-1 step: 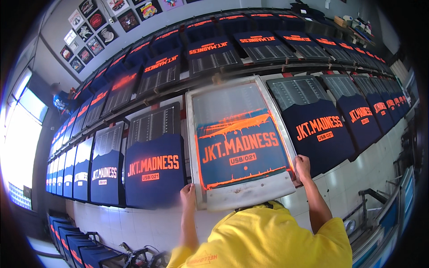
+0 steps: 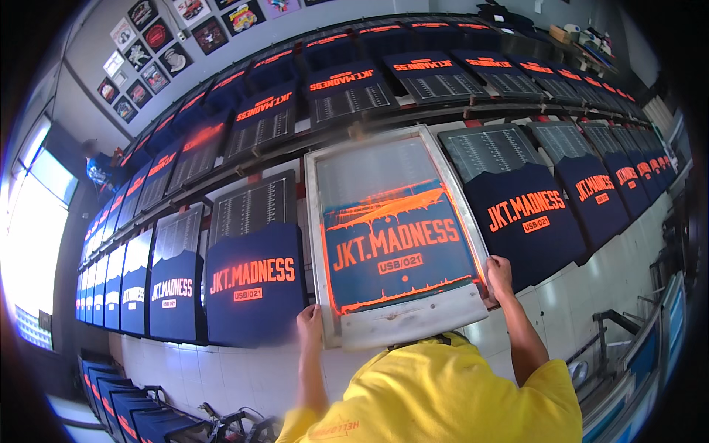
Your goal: The person performs screen printing by lowering a screen onto a shirt, spreading orange ink with a squeegee, and then raising the screen to reveal the printed design.
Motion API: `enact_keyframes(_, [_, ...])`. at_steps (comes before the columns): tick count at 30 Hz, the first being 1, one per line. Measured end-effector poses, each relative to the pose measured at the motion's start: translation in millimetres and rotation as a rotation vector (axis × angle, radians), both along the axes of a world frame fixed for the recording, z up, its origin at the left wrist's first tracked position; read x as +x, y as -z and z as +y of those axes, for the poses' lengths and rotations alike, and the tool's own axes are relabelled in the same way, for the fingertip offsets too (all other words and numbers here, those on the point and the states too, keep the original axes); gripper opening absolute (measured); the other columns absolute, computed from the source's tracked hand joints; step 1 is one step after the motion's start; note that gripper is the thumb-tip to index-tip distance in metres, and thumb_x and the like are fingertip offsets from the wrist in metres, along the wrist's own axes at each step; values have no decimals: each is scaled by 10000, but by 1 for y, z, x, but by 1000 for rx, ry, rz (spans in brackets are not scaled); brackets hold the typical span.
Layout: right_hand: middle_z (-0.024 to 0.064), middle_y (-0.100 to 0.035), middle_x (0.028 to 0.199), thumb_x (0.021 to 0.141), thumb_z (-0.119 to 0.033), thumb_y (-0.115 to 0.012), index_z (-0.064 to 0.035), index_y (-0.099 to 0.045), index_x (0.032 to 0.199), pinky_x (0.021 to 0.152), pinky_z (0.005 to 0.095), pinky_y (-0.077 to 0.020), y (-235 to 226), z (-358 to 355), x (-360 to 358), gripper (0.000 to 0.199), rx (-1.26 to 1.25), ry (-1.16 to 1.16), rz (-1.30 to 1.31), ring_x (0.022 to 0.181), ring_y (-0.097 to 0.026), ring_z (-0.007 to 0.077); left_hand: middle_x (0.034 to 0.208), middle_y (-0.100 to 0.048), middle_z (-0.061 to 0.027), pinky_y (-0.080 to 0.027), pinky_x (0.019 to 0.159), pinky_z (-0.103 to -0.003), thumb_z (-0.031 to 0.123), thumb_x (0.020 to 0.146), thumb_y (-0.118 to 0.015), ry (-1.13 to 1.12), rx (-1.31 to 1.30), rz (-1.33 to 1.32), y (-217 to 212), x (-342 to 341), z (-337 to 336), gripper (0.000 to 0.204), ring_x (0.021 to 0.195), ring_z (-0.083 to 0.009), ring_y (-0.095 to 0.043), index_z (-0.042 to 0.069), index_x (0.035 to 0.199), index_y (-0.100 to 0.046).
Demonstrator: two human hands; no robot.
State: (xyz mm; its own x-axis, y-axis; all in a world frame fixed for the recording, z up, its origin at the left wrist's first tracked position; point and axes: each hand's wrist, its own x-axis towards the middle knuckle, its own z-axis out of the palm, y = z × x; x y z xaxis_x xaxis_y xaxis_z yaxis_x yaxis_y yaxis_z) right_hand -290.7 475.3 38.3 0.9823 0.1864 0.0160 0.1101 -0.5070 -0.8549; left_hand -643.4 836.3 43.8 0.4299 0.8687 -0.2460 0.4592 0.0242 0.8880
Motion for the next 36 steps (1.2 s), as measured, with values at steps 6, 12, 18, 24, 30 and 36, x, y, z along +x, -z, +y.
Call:
enact_keyframes(6, [200, -556, 659, 919, -183, -521, 61, -571, 788, 618, 421, -418, 2, 4, 1, 281, -121, -7, -73, 609, -556, 308, 607, -572, -162, -425, 569, -371, 208, 913, -564, 162, 289, 157, -12, 8, 5, 290, 584, -144, -538, -52, 828, -659])
enact_keyframes(12, [242, -595, 721, 926, -206, -496, 35, -591, 801, 655, 476, -445, 10, 11, -4, 288, -143, 58, -77, 698, -605, 415, 673, -597, -197, -421, 576, -419, 147, 870, -538, 178, 400, 247, -2, 8, 8, 232, 589, -258, -536, -42, 780, -639])
enact_keyframes(18, [233, -653, 824, 894, -216, -457, -10, -635, 789, 712, 519, -490, 15, 11, -2, 292, -182, 66, -141, 811, -635, 442, 528, -446, -148, -334, 498, -403, 160, 898, -540, 191, 386, 93, -14, 16, -6, 288, 517, -156, -383, -70, 726, -569])
enact_keyframes(24, [265, -663, 914, 917, -250, -441, -7, -662, 881, 840, 527, -495, -1, 13, -3, 330, -184, 51, 17, 910, -627, 472, 519, -417, -137, -309, 499, -419, 155, 921, -534, 187, 466, 186, -38, 27, -24, 327, 499, -194, -355, -61, 678, -510])
enact_keyframes(30, [215, -628, 737, 942, -221, -448, -2, -591, 783, 696, 500, -470, 13, 6, -2, 306, -100, 53, -28, 744, -622, 424, 515, -410, -118, -302, 502, -415, 143, 929, -522, 171, 482, 195, -34, 32, -26, 347, 501, -184, -350, -62, 652, -486])
enact_keyframes(36, [257, -642, 859, 960, -195, -457, 19, -622, 954, 768, 496, -475, 3, 4, -6, 270, -88, 11, 39, 859, -628, 434, 492, -431, -112, -293, 489, -419, 161, 917, -506, 145, 419, 186, -21, 34, -19, 360, 500, -149, -348, -79, 649, -509])
